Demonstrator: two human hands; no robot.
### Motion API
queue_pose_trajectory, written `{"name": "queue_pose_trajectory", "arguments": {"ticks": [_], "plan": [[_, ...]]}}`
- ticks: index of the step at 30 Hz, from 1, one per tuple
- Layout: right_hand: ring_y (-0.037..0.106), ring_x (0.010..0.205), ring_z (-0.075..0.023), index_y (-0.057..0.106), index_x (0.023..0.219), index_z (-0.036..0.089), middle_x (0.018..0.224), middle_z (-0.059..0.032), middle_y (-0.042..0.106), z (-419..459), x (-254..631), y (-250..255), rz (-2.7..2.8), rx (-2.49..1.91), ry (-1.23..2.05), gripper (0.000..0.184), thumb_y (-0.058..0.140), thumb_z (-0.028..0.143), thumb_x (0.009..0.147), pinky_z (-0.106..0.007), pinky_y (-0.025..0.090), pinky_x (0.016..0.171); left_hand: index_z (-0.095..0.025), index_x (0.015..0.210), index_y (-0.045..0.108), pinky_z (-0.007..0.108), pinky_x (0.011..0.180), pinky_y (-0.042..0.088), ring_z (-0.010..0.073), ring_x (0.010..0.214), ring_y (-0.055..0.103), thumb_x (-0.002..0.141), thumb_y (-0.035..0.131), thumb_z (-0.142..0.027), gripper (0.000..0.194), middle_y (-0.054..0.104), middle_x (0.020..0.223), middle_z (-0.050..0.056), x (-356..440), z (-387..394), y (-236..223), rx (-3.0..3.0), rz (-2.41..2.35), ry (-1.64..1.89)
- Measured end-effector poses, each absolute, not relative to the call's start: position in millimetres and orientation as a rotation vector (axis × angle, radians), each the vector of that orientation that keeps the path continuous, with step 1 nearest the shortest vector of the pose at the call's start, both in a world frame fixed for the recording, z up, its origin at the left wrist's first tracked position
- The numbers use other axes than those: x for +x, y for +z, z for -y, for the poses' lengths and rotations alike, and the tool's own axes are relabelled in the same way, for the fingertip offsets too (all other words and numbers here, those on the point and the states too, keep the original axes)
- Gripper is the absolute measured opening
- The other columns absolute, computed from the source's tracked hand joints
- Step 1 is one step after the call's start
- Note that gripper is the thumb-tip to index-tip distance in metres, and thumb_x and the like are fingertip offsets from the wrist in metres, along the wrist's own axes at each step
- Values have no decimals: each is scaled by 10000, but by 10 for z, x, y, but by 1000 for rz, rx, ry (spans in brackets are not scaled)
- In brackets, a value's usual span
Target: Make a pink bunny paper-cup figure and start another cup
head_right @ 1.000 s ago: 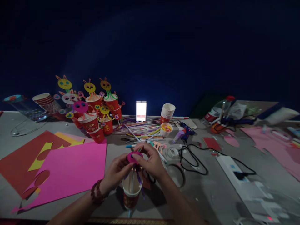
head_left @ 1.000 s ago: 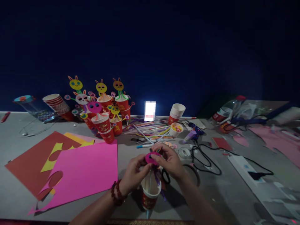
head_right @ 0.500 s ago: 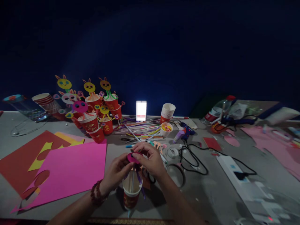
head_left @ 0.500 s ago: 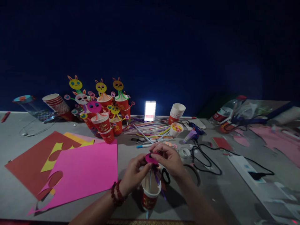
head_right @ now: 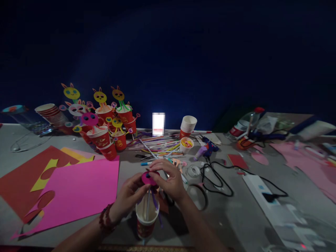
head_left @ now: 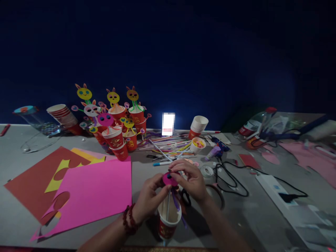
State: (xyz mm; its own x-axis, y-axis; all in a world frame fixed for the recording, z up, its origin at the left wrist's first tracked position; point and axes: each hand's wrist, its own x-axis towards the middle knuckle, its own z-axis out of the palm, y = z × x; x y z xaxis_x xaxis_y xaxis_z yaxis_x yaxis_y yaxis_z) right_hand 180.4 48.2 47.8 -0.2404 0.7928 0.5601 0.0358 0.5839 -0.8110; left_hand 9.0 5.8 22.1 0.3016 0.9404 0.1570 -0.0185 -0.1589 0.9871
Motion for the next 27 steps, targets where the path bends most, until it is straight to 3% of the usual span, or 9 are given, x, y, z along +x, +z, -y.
{"name": "queue_pose_trajectory", "arguments": {"ticks": [8, 17, 27], "plan": [[674, 897, -216, 719, 926, 261, 918, -38, 747, -488, 1860, 496, 1794, -686, 679, 183, 694, 111, 825, -392, 471, 877, -156, 963, 678, 274, 758, 492, 190, 822, 647, 924, 583, -321, 194, 693, 877, 72, 64, -68, 213, 1558, -949, 1084], [632, 869, -179, 659, 948, 246, 936, -26, 664, -456, 1857, 381, 1618, -702, 1142, 132, 687, 207, 825, -286, 498, 787, -148, 967, 674, 268, 743, 487, 179, 802, 622, 914, 593, -327, 204, 677, 867, 71, 59, -55, 154, 1567, -916, 1069], [619, 901, -200, 623, 931, 237, 956, -41, 642, -455, 1868, 408, 1659, -705, 1148, 112, 680, 268, 839, -312, 486, 812, -149, 990, 697, 265, 756, 500, 181, 820, 638, 903, 613, -309, 201, 707, 906, 80, 42, -78, 189, 1575, -886, 1062]]}}
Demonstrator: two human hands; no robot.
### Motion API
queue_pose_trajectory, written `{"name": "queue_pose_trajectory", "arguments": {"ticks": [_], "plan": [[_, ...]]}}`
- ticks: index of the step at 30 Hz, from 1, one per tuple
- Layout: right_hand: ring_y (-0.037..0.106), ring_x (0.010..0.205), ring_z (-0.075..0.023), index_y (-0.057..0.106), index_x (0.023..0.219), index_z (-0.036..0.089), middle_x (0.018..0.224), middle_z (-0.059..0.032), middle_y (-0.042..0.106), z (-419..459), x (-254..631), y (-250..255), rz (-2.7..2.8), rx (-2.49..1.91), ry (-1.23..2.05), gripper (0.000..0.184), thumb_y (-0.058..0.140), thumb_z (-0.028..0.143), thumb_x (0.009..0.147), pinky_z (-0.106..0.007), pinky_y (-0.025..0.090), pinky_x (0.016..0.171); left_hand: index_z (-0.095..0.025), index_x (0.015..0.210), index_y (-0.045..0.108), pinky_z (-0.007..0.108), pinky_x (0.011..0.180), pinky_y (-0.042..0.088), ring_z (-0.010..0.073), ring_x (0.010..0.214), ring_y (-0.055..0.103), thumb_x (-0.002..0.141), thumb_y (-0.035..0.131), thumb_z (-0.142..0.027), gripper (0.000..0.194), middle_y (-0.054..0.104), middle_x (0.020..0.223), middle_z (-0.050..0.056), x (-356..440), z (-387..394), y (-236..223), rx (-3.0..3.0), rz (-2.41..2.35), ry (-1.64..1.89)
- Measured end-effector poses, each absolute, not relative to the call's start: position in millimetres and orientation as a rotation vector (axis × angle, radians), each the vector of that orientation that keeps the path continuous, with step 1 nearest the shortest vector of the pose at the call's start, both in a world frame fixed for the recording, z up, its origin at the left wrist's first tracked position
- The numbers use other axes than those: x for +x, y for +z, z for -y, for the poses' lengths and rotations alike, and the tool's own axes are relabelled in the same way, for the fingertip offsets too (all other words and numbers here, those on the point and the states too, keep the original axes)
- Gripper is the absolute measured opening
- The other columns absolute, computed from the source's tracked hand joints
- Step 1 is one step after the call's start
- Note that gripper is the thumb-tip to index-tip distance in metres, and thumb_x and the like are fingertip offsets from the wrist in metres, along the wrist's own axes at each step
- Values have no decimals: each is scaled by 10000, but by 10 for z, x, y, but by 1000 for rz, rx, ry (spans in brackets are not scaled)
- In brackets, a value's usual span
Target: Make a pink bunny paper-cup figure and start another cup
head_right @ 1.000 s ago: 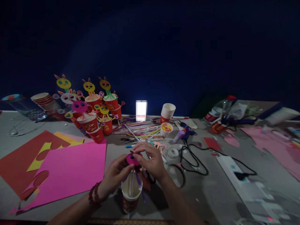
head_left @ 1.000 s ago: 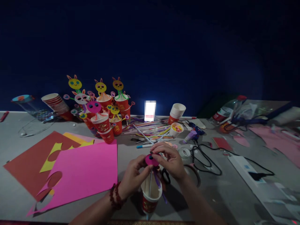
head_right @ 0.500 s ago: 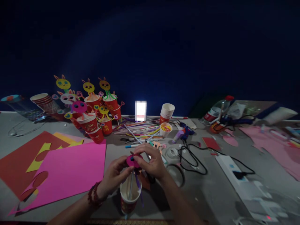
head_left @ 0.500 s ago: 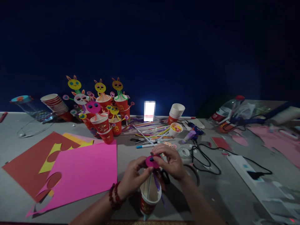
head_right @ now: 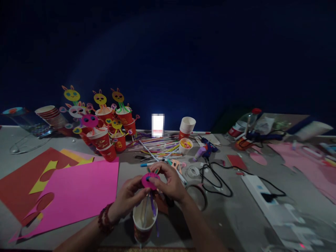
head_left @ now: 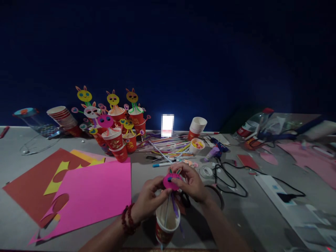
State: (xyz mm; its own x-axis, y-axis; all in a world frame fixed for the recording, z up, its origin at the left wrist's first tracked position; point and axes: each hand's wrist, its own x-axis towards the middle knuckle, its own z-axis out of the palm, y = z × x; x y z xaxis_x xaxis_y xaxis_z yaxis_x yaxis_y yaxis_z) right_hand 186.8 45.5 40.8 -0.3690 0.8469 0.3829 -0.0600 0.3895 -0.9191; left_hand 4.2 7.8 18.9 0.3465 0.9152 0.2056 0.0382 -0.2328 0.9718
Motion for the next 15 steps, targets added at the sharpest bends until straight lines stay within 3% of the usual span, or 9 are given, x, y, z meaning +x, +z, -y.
{"name": "queue_pose_trajectory", "arguments": {"ticks": [6, 12, 15], "plan": [[629, 899, -209, 629, 995, 238, 965, -46, 653, -445, 1900, 416, 1760, -744, 1082, 188, 675, 347, 849, -327, 487, 820, -152, 1059, 704, 285, 798, 514, 196, 861, 658, 898, 623, -319, 245, 719, 937, 89, 25, -84, 197, 1541, -841, 1045], [617, 931, -259, 658, 1060, 248, 1009, -71, 661, -455, 1954, 453, 1722, -622, 1219, 511, 616, 682, 793, -378, 491, 831, -150, 1028, 721, 310, 812, 509, 209, 862, 657, 882, 648, -335, 246, 736, 937, 102, 15, -50, 208, 1539, -822, 1025], [604, 1015, -295, 686, 1030, 259, 1036, -84, 663, -441, 1953, 470, 1612, -531, 1328, 564, 543, 750, 793, -421, 474, 904, -155, 985, 719, 307, 762, 510, 204, 811, 664, 865, 672, -351, 235, 739, 903, 95, 11, -35, 231, 1339, -721, 990]]}}
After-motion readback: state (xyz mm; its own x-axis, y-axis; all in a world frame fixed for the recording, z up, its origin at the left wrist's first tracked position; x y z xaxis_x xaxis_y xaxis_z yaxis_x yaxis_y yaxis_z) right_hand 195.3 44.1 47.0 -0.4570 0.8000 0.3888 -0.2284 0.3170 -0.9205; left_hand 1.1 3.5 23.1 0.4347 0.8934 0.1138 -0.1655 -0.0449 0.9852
